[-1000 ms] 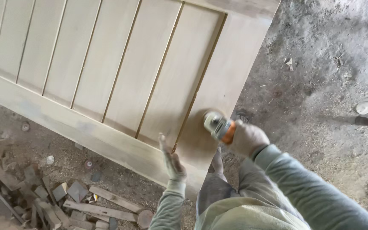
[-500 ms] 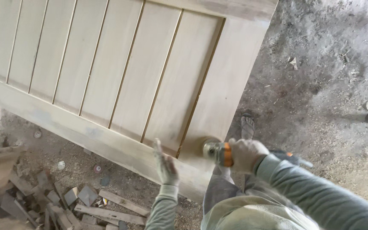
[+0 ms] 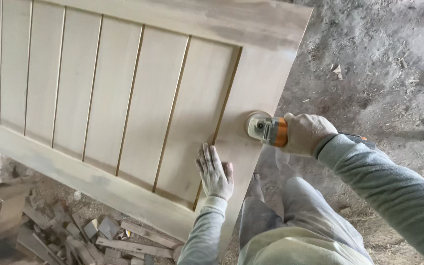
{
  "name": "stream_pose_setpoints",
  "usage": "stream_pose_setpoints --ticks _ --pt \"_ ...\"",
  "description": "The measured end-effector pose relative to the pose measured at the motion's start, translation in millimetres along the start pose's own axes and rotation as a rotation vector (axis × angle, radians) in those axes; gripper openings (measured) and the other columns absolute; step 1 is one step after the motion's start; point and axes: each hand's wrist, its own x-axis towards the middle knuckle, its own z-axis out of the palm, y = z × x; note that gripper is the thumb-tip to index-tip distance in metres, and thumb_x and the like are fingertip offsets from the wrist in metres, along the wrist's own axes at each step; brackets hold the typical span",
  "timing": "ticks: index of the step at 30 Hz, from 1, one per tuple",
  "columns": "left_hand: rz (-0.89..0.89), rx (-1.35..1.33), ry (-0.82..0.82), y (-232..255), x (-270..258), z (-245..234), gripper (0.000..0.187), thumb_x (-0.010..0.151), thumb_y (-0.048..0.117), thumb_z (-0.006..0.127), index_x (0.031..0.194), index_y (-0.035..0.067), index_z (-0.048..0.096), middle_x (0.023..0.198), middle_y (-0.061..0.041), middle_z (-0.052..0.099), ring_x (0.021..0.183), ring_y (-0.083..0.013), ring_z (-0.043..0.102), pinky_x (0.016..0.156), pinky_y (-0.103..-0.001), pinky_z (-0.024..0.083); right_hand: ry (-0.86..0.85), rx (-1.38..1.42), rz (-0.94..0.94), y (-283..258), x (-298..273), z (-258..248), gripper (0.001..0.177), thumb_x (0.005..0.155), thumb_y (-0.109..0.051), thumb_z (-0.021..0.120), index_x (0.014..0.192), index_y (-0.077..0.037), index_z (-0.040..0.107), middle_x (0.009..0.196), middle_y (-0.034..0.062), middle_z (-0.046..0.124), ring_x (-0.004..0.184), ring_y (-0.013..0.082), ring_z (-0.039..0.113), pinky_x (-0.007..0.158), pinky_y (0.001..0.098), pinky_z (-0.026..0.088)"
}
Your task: The person uses a handheld power sander to smooth the surfaces and edges of a large wooden door lying on a dusty floor.
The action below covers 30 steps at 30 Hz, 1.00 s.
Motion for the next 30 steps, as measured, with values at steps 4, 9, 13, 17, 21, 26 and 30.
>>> stream_pose_setpoints --ticks 4,9,13,17,21,26,30 --pt "0.049 0.05 -0.05 16.6 70.2 3.5 0.08 0.101 0.041 0.05 0.161 0.0 0.019 0.169 -0.023 0.016 0.157 -0.0454 0.011 0.125 -0.061 0.007 0.062 0.053 0.032 26.7 25.4 -39.3 0.055 0.077 -0.043 0.082 0.114 -0.008 0.062 0.089 0.0135 0.074 0.078 0.0273 0.074 0.08 0.0417 0.062" --pt "0.109 0.032 0.013 45.0 160.9 14.8 0.077 0.103 0.039 0.051 0.164 0.002 0.02 0.171 -0.023 0.017 0.159 -0.0446 0.012 0.128 -0.059 0.008 0.067 0.115 0.145 68.0 56.9 -92.2 0.052 0.078 -0.04 0.081 0.12 -0.012 0.065 0.091 0.0098 0.075 0.078 0.0251 0.075 0.079 0.04 0.064" --pt "-0.001 0.053 -0.026 59.9 193.0 14.1 0.078 0.097 0.04 0.054 0.162 0.008 0.025 0.17 -0.017 0.021 0.158 -0.0396 0.015 0.127 -0.056 0.009 0.126 0.183 0.224 104.6 73.3 -131.7 0.054 0.075 -0.039 0.087 0.121 -0.016 0.07 0.094 0.0094 0.076 0.082 0.0262 0.074 0.084 0.0419 0.061" --pt "0.062 0.05 0.044 62.2 192.0 10.5 0.072 0.1 0.039 0.051 0.162 0.008 0.029 0.171 -0.015 0.024 0.159 -0.0387 0.017 0.128 -0.055 0.01 0.219 0.292 0.317 129.0 76.8 -130.2 0.048 0.082 -0.036 0.081 0.123 -0.013 0.069 0.094 0.0132 0.075 0.082 0.0275 0.074 0.082 0.0408 0.062" --pt "0.074 0.054 0.04 60.6 191.3 7.7 0.072 0.101 0.042 0.048 0.161 0.006 0.03 0.17 -0.017 0.025 0.158 -0.0403 0.017 0.127 -0.056 0.01 0.314 0.771 0.356 159.5 76.7 -67.9 0.044 0.082 -0.03 0.079 0.121 -0.011 0.07 0.101 0.0122 0.076 0.087 0.0242 0.074 0.085 0.0385 0.061" --pt "0.08 0.041 0.044 65.8 189.9 4.4 0.07 0.102 0.042 0.045 0.16 0.005 0.03 0.17 -0.017 0.027 0.158 -0.0416 0.019 0.128 -0.057 0.011 0.404 1.537 0.191 154.6 81.2 39.3 0.042 0.077 -0.016 0.072 0.117 -0.006 0.066 0.1 0.0079 0.074 0.086 0.0218 0.073 0.08 0.0391 0.062" --pt "0.12 0.029 0.064 66.3 190.8 4.2 0.07 0.103 0.04 0.044 0.161 0.003 0.029 0.17 -0.018 0.026 0.158 -0.043 0.02 0.128 -0.057 0.011 0.229 2.076 0.183 112.3 88.3 78.3 0.043 0.076 -0.017 0.072 0.115 -0.004 0.061 0.089 0.0085 0.068 0.076 0.0227 0.068 0.068 0.0399 0.06"
